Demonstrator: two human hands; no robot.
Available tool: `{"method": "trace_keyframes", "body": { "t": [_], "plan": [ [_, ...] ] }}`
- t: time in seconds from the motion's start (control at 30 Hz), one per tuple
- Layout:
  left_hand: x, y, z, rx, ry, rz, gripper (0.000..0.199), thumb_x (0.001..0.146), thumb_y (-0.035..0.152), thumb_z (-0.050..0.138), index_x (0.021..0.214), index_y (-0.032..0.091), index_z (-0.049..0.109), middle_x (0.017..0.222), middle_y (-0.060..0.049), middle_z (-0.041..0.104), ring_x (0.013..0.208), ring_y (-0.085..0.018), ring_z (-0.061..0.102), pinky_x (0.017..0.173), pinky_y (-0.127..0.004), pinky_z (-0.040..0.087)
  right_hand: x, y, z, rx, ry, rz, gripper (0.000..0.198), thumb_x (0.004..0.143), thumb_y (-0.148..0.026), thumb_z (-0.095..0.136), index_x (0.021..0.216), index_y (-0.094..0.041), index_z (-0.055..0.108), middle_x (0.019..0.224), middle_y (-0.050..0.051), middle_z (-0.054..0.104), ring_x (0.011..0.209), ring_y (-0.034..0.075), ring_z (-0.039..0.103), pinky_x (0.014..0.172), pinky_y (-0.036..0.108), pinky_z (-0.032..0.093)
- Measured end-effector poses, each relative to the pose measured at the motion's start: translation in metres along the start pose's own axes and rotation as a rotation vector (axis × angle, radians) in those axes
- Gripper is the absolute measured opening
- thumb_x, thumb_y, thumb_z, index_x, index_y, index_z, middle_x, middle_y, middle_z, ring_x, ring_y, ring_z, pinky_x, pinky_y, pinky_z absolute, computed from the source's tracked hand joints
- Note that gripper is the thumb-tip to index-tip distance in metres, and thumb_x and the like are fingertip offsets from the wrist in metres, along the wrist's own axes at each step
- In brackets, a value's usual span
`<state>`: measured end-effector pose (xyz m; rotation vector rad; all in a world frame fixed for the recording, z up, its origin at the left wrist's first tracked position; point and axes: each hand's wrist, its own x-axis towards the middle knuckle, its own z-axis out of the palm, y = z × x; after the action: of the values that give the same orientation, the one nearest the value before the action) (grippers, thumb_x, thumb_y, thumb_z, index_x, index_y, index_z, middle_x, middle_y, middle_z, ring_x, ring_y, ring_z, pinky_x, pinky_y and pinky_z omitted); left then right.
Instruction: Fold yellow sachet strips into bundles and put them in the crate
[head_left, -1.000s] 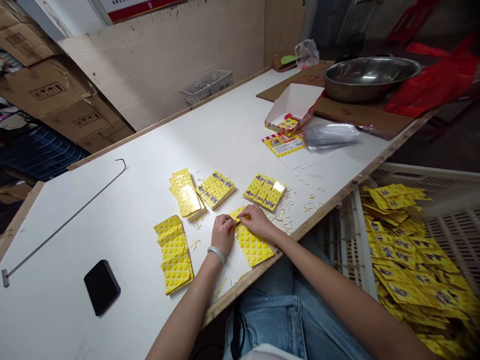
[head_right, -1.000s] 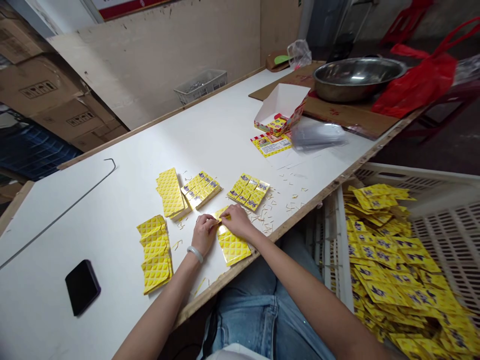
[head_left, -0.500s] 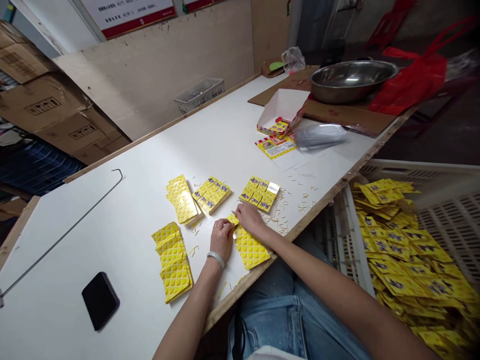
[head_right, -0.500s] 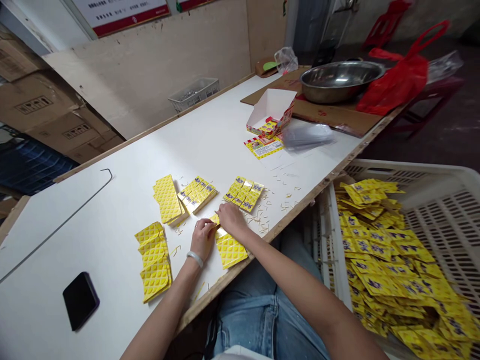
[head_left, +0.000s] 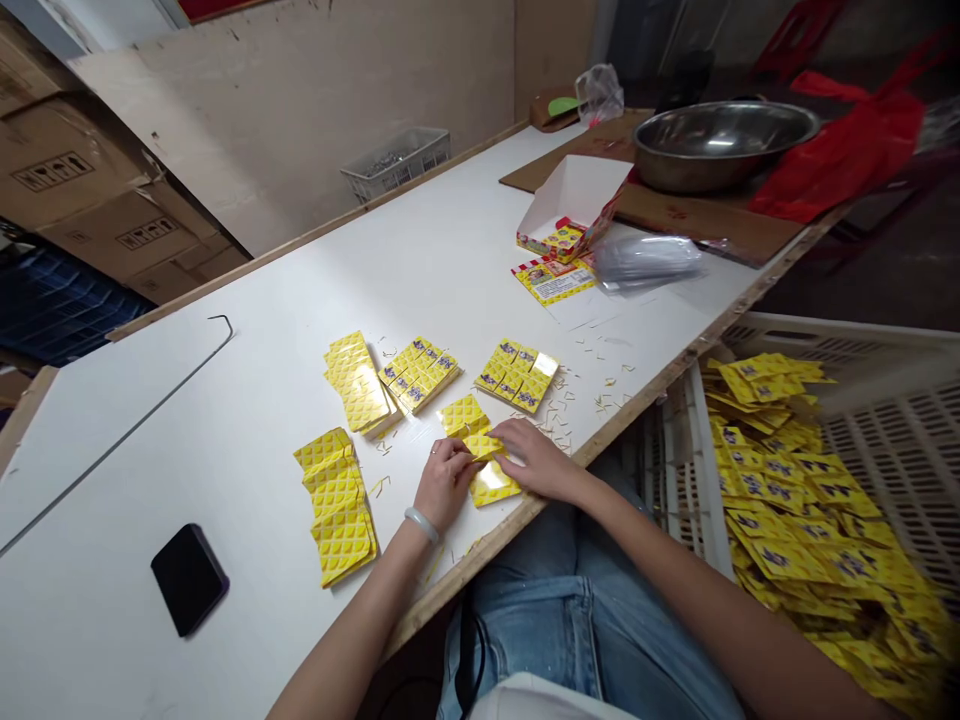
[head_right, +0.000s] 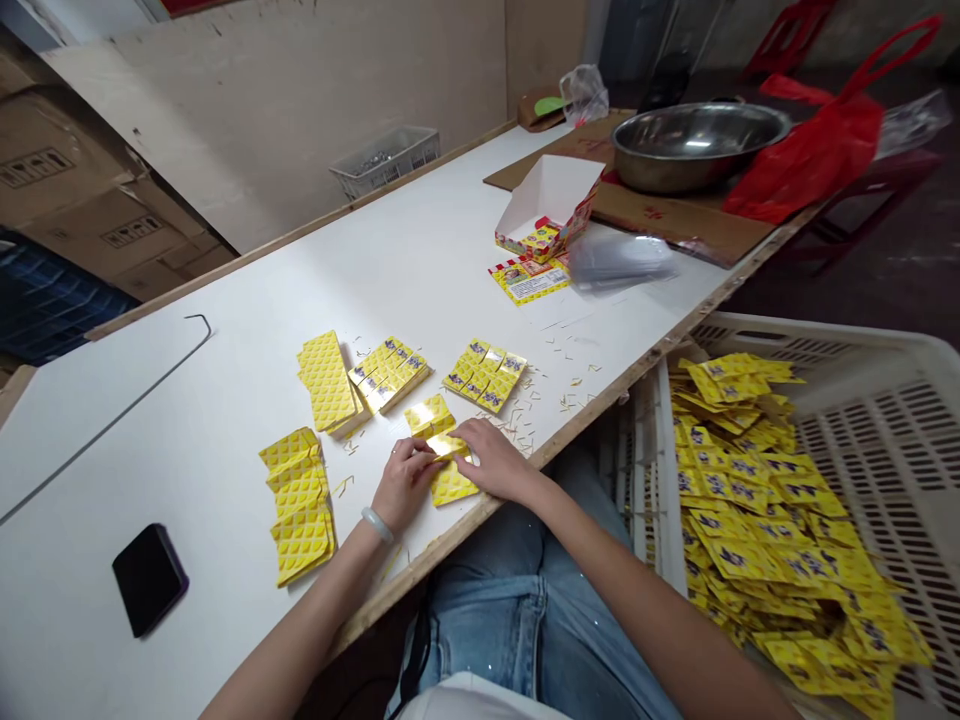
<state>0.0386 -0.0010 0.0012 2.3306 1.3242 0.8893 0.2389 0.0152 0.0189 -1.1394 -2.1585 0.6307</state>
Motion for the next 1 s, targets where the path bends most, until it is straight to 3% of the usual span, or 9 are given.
{"method": "trace_keyframes", "body": {
  "t": [0.1,0.33,0.6,0.8,1.0],
  "plan": [
    [0.001,-0.002,0.003,0.004,0.024,0.002,0.011,0.085,0.023,0.056,0.081,0.02,0.065,0.088,-0.005,0.057,0.086,-0.017,0.05,0.076,-0.034,0.047,0.001,0.003,0.016,-0.022,-0.048,0.01,0.019,0.08,-0.022,0.058,0.097,-0.02,0.065,0.094,0.006,0.06,0.095,0.02,0.052,0.086,0.037,0.042],
    [-0.004,-0.005,0.008,0.037,0.032,0.041,0.011,0.085,0.019,0.054,0.082,0.019,0.064,0.089,-0.006,0.056,0.086,-0.018,0.049,0.076,-0.035,0.047,0.007,0.001,0.015,-0.057,-0.068,0.059,0.012,0.079,-0.022,0.061,0.088,-0.02,0.069,0.089,0.004,0.061,0.091,0.019,0.052,0.083,0.034,0.039],
    [-0.006,-0.003,0.009,0.103,0.027,0.039,0.01,0.085,0.016,0.052,0.08,0.019,0.061,0.09,-0.007,0.055,0.086,-0.019,0.05,0.075,-0.035,0.049,0.015,-0.005,0.024,-0.051,-0.052,0.282,0.015,0.08,-0.032,0.059,0.075,-0.023,0.07,0.083,0.003,0.063,0.088,0.019,0.053,0.082,0.033,0.037],
    [-0.011,-0.005,0.013,0.111,0.072,-0.009,0.006,0.085,0.018,0.052,0.08,0.018,0.055,0.094,-0.006,0.05,0.083,-0.016,0.053,0.072,-0.03,0.051,0.028,-0.011,0.031,-0.146,-0.094,0.463,0.009,0.072,-0.026,0.063,0.065,-0.023,0.069,0.081,0.004,0.067,0.088,0.023,0.054,0.08,0.036,0.036],
    [-0.01,-0.003,0.012,0.123,0.057,0.026,0.008,0.086,0.016,0.049,0.08,0.018,0.054,0.094,-0.007,0.051,0.084,-0.016,0.053,0.074,-0.031,0.051,0.03,-0.023,0.047,-0.268,0.011,0.43,0.013,0.083,-0.025,0.054,0.075,-0.019,0.062,0.086,0.01,0.065,0.091,0.025,0.053,0.081,0.04,0.036]
  ]
}}
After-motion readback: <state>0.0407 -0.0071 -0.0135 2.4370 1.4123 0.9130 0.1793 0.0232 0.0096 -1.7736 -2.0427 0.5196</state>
